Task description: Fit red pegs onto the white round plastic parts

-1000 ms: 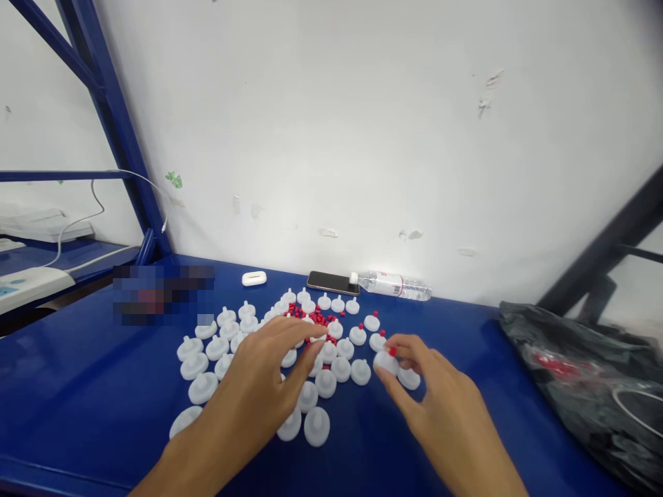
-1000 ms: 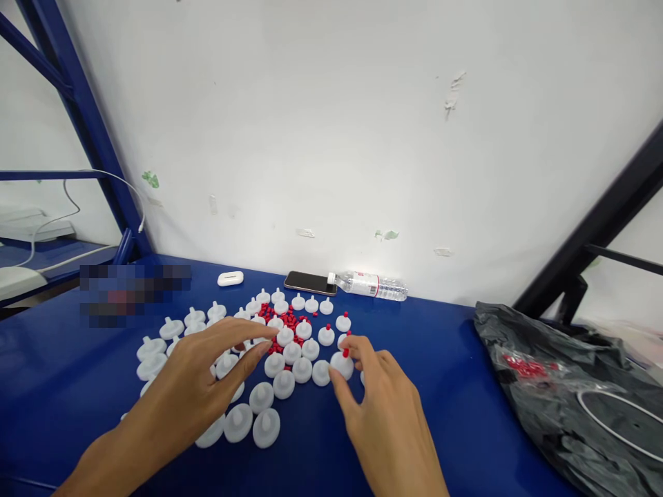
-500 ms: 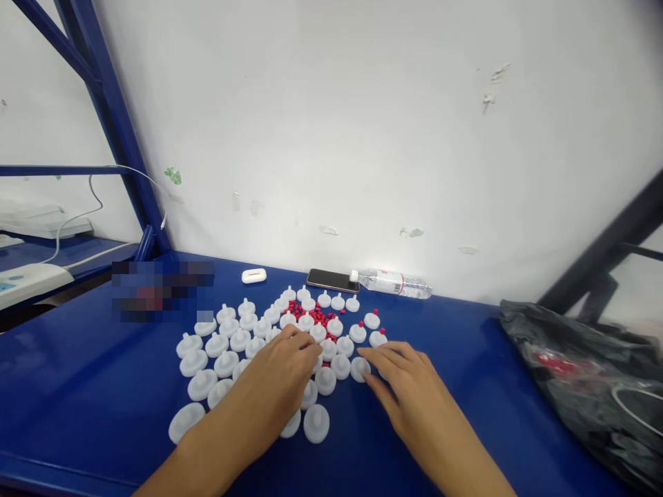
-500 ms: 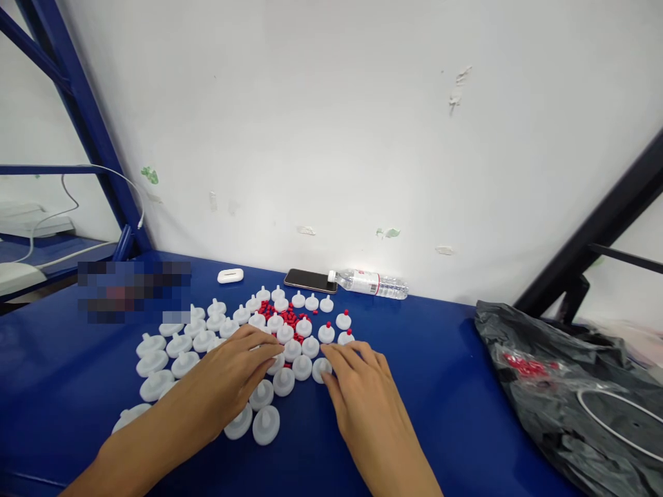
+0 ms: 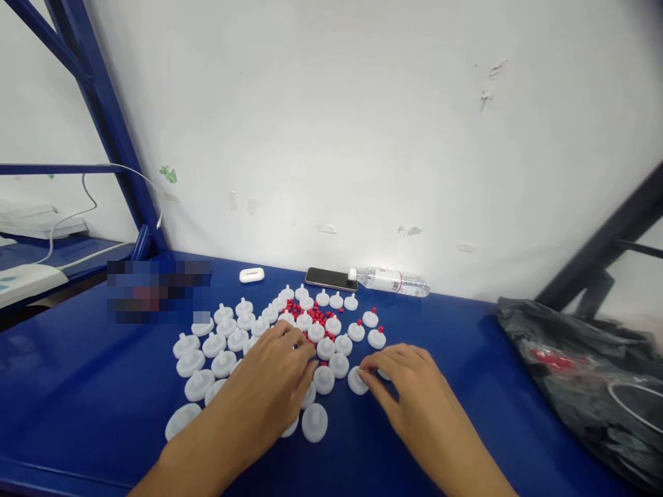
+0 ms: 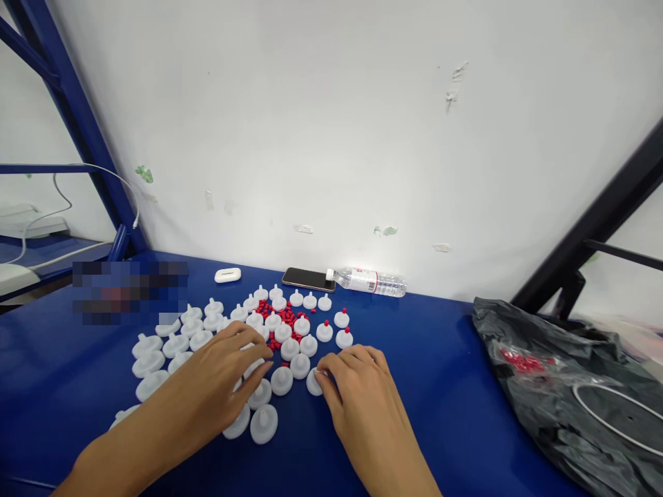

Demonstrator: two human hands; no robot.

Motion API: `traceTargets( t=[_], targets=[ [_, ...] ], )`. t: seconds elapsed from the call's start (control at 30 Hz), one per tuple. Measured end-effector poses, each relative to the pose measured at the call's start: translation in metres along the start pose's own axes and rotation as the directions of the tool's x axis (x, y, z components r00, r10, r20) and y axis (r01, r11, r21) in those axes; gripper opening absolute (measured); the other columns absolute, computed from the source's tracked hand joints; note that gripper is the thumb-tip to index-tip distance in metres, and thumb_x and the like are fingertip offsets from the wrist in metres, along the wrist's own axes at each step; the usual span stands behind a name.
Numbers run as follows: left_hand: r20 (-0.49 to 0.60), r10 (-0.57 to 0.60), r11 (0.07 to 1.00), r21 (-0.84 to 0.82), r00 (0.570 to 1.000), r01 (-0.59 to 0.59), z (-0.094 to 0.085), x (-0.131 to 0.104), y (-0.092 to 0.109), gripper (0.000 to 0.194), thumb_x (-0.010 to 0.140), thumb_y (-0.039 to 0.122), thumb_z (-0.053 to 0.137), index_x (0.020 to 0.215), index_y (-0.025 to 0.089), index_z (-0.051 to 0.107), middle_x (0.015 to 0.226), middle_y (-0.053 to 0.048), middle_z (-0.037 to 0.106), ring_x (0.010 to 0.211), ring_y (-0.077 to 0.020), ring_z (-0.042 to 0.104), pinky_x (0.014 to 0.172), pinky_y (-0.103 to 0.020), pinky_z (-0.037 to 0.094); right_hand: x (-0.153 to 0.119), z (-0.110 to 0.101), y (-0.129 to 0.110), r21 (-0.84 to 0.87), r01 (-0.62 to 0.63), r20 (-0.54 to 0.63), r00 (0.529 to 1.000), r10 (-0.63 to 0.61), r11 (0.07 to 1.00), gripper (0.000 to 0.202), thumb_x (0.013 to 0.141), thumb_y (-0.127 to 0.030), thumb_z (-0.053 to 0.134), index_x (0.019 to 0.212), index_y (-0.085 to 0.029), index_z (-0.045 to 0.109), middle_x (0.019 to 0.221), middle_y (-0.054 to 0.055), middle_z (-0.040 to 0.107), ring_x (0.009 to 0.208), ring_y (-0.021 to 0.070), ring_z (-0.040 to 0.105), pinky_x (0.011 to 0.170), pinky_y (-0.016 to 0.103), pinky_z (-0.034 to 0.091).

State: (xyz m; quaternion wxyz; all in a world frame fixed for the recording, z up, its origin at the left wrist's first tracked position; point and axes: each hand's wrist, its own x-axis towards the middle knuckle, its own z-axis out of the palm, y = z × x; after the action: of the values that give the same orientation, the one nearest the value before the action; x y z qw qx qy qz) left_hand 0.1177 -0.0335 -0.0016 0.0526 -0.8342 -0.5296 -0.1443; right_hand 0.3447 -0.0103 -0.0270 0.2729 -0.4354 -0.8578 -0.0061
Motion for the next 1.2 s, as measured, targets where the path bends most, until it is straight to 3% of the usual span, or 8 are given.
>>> traceTargets(
  t=[0.13,0.37,0.47,0.57,0.7,0.87,0.97,1.2],
  targets=[
    [0.029,0.004,0.995,-0.099,1.0,-0.001,0.007,-0.004,0.01,0.03,0.1,0.018,0.042,0.095,0.017,0.072,0.1,-0.01,0.068,0.105,-0.03,0.057,0.096,-0.053,0.047,0.001,-0.002,-0.003,-0.022,0.017,-0.031,0.999,-0.017,1.0,0.013,0.092,-0.013,0.064,0.09,-0.023,0.071,0.088,0.0,0.075,0.086,0.0224,0.069,0.084,0.04,0.047],
    [0.054,0.077,0.98,-0.185,0.996,-0.065,0.007,-0.004,0.017,0.028,0.089,0.005,0.045,0.096,0.017,0.069,0.105,-0.008,0.066,0.11,-0.0269,0.055,0.103,-0.05,0.046,-0.001,-0.019,-0.021,0.069,0.005,-0.232,0.973,0.011,0.998,0.013,0.098,-0.025,0.055,0.094,-0.026,0.067,0.087,-0.002,0.073,0.075,0.0168,0.069,0.071,0.031,0.049],
    [0.053,0.032,0.992,-0.12,0.998,-0.025,0.008,-0.001,0.014,0.032,0.091,0.004,0.04,0.102,0.014,0.069,0.109,-0.012,0.066,0.115,-0.0306,0.054,0.105,-0.057,0.043,-0.006,-0.023,-0.029,0.152,0.038,-0.164,0.986,-0.012,0.988,0.007,0.097,-0.025,0.057,0.097,-0.028,0.064,0.088,-0.006,0.073,0.076,0.0139,0.07,0.07,0.027,0.049],
    [0.093,0.058,0.995,-0.09,0.994,-0.05,0.011,0.0,0.012,0.037,0.089,0.002,0.041,0.108,0.014,0.07,0.112,-0.012,0.067,0.12,-0.0318,0.053,0.107,-0.058,0.042,-0.011,-0.021,-0.033,0.223,0.031,0.05,0.998,-0.043,0.974,0.006,0.097,-0.025,0.059,0.095,-0.03,0.062,0.079,-0.011,0.071,0.067,0.0108,0.069,0.063,0.024,0.047],
    [0.124,0.102,0.994,-0.044,0.987,-0.097,0.016,-0.002,0.013,0.036,0.09,0.004,0.042,0.111,0.013,0.07,0.112,-0.012,0.069,0.119,-0.0323,0.055,0.106,-0.056,0.045,-0.014,-0.013,-0.032,0.116,0.017,0.178,0.983,-0.038,0.993,0.01,0.098,-0.025,0.055,0.091,-0.03,0.061,0.074,-0.01,0.072,0.06,0.0156,0.07,0.053,0.029,0.041],
    [0.162,0.122,0.99,0.046,0.979,-0.131,0.019,0.001,0.013,0.036,0.092,0.003,0.043,0.114,0.013,0.069,0.115,-0.012,0.07,0.121,-0.0332,0.057,0.105,-0.055,0.045,-0.012,-0.007,-0.024,-0.025,-0.024,0.168,0.985,0.028,0.999,0.011,0.1,-0.026,0.052,0.096,-0.03,0.062,0.071,-0.007,0.073,0.062,0.0225,0.074,0.051,0.032,0.038],
    [0.198,0.105,0.991,0.063,0.975,-0.119,0.019,0.004,0.012,0.029,0.09,0.003,0.048,0.105,0.014,0.071,0.111,-0.011,0.071,0.116,-0.0321,0.059,0.103,-0.053,0.046,-0.01,-0.008,-0.02,-0.065,-0.053,0.121,0.991,0.061,0.996,0.01,0.1,-0.027,0.053,0.098,-0.03,0.062,0.07,-0.007,0.074,0.059,0.023,0.074,0.049,0.031,0.037],
    [0.176,0.127,0.989,0.051,0.976,-0.137,0.017,0.005,0.012,0.026,0.088,-0.001,0.051,0.094,0.017,0.07,0.1,-0.007,0.073,0.1,-0.0263,0.065,0.099,-0.048,0.045,-0.009,-0.017,-0.02,0.009,-0.075,0.044,0.996,0.074,0.997,0.011,0.101,-0.028,0.049,0.095,-0.031,0.058,0.069,-0.01,0.073,0.057,0.0191,0.073,0.047,0.028,0.038]
  ],
)
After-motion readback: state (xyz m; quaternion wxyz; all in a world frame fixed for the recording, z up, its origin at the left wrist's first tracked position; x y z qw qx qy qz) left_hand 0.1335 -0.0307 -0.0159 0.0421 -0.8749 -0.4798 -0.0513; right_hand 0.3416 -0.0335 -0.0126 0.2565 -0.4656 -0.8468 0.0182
